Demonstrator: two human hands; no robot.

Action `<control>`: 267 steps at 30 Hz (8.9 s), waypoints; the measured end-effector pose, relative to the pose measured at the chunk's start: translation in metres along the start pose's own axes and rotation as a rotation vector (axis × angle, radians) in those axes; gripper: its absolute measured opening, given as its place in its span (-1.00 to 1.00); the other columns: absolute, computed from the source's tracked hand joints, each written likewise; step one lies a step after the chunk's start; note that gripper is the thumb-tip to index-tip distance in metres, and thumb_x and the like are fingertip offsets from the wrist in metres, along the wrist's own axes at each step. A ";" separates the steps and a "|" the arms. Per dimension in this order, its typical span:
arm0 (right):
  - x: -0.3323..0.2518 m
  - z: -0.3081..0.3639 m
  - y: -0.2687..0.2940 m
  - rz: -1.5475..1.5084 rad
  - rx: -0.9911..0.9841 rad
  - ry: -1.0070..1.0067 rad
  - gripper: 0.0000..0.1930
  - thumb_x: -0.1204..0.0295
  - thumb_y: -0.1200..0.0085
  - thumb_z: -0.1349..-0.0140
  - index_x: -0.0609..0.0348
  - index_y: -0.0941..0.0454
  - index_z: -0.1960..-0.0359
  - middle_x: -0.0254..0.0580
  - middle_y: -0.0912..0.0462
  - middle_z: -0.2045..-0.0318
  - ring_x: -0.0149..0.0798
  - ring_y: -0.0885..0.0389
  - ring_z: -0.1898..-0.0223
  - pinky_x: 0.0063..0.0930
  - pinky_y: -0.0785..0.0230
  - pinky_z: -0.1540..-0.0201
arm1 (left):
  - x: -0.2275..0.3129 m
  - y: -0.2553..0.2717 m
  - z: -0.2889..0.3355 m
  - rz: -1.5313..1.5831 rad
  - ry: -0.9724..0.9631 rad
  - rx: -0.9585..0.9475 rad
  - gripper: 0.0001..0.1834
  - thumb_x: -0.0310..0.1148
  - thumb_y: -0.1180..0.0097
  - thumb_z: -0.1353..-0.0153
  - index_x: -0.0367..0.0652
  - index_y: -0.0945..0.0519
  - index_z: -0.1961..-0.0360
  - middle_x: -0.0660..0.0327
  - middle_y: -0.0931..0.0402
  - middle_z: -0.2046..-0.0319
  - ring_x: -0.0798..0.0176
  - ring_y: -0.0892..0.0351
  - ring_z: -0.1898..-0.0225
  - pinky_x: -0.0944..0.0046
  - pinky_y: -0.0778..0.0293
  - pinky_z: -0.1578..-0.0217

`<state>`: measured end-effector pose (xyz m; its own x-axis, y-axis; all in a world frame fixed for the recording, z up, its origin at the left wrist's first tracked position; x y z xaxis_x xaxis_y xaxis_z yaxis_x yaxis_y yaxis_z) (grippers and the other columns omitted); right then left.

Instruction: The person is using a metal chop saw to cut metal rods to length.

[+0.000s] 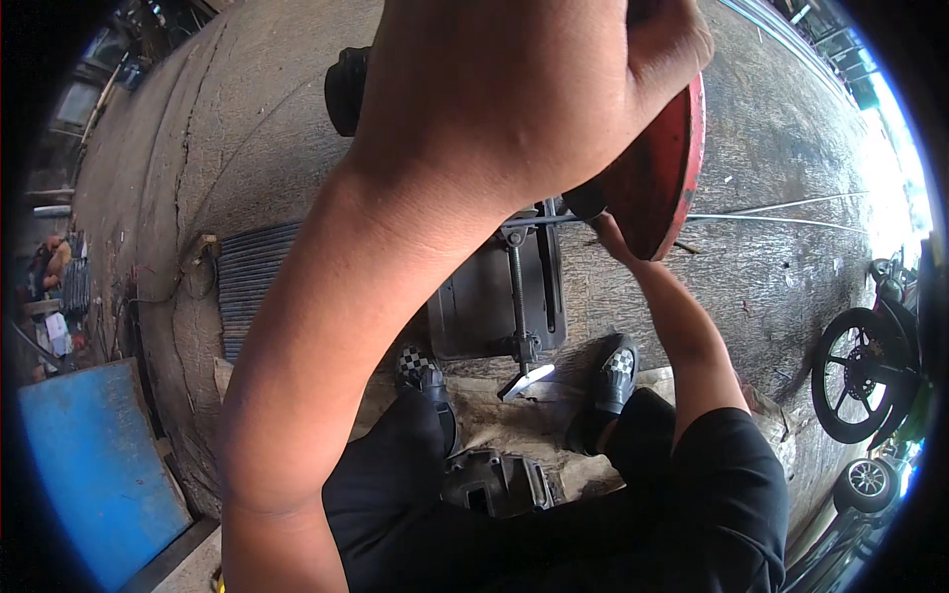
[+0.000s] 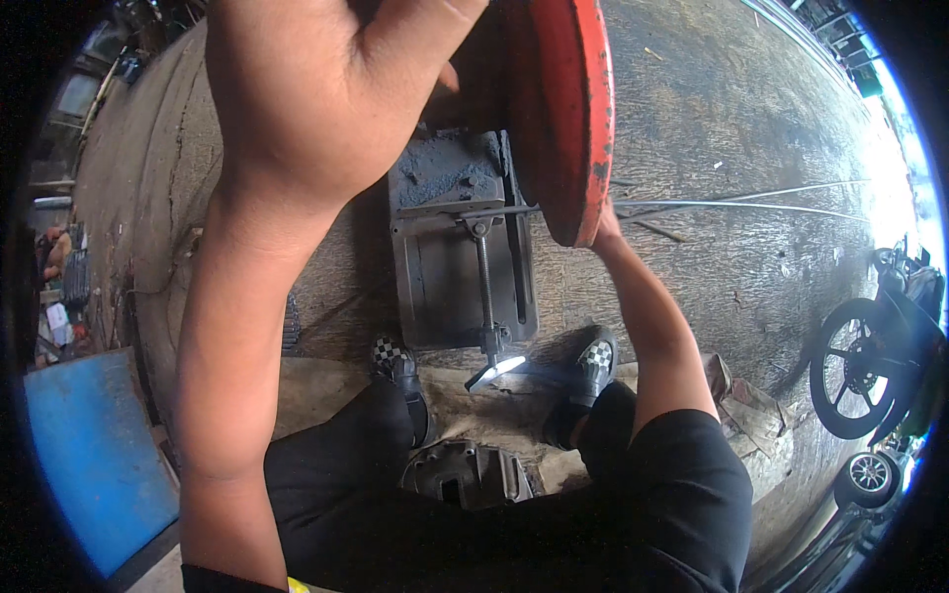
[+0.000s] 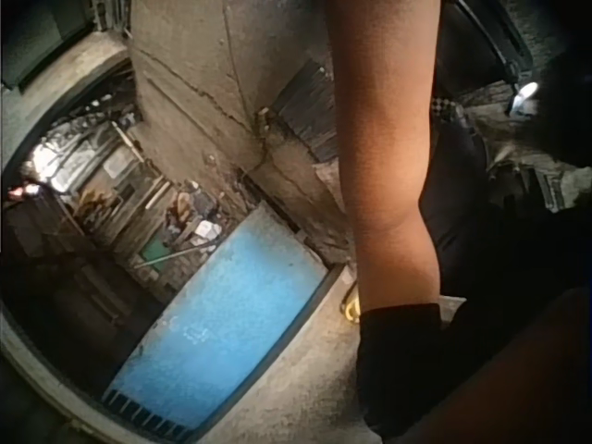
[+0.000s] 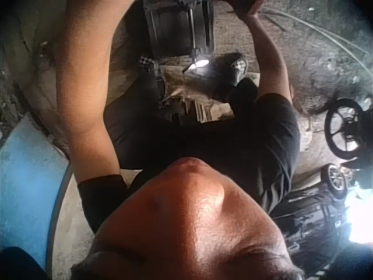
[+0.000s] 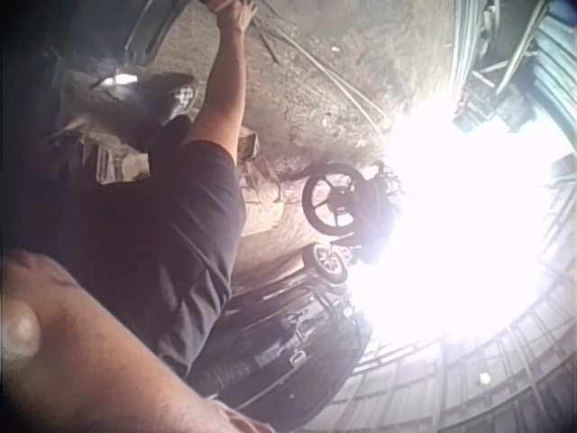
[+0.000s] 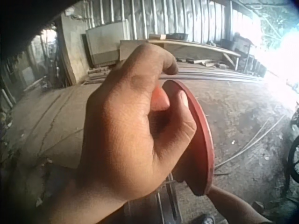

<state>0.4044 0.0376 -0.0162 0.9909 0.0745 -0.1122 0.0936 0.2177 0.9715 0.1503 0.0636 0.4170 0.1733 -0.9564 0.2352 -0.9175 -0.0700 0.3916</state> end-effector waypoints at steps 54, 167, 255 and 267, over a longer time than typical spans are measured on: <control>-0.027 0.009 0.023 -0.279 0.358 -0.023 -0.76 0.22 -0.09 -0.20 -0.03 -0.62 0.15 -0.08 -0.59 0.14 0.04 -0.45 -0.02 0.07 -0.11 -0.10 | -0.039 0.117 0.416 -0.394 0.986 -0.369 -0.76 -0.42 -0.14 -0.17 -0.38 -0.56 0.18 0.01 -0.53 0.37 0.00 -0.56 0.37 0.15 -0.45 0.34; 0.020 -0.004 -0.044 -1.888 0.031 -0.670 -0.81 0.42 -0.16 -0.20 0.05 -0.46 0.17 -0.33 -0.49 0.33 -0.42 -0.48 0.34 -0.61 -0.46 0.30 | -0.119 -0.030 0.453 0.738 2.011 0.831 -0.74 -0.41 -0.22 -0.17 -0.35 -0.46 0.23 -0.03 -0.51 0.21 0.06 -0.60 0.18 0.22 -0.62 0.13; -0.038 0.034 0.038 -1.262 0.381 -0.719 -0.72 0.35 -0.14 -0.17 0.21 -0.53 0.12 -0.25 -0.60 0.31 -0.34 -0.58 0.38 -0.47 -0.44 0.34 | -0.073 -0.022 0.423 0.655 1.829 1.000 -0.84 -0.43 -0.24 -0.16 -0.18 -0.55 0.24 0.27 -0.57 0.36 0.34 -0.59 0.28 0.32 -0.58 0.21; -0.265 -0.001 0.111 -0.617 0.229 0.388 -0.65 0.48 -0.05 -0.15 0.18 -0.46 -0.02 0.10 -0.56 0.13 0.14 -0.58 0.17 -0.15 -0.48 0.16 | -0.073 0.001 0.371 0.652 1.543 0.653 -0.74 -0.36 -0.16 -0.25 -0.24 -0.56 0.08 0.24 -0.58 0.22 0.43 -0.52 0.21 0.39 -0.48 0.19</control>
<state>0.1517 0.0431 0.1216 0.6512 0.3506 -0.6730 0.6789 0.1271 0.7231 0.0041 0.0279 0.0704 -0.4440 0.2009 0.8732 -0.8795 -0.2838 -0.3820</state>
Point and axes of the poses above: each hand's wrist, its own z-axis away from the middle knuckle, its own y-axis out of the back of the hand, x = y × z, the point moved 5 cm from there along -z, towards the middle knuckle
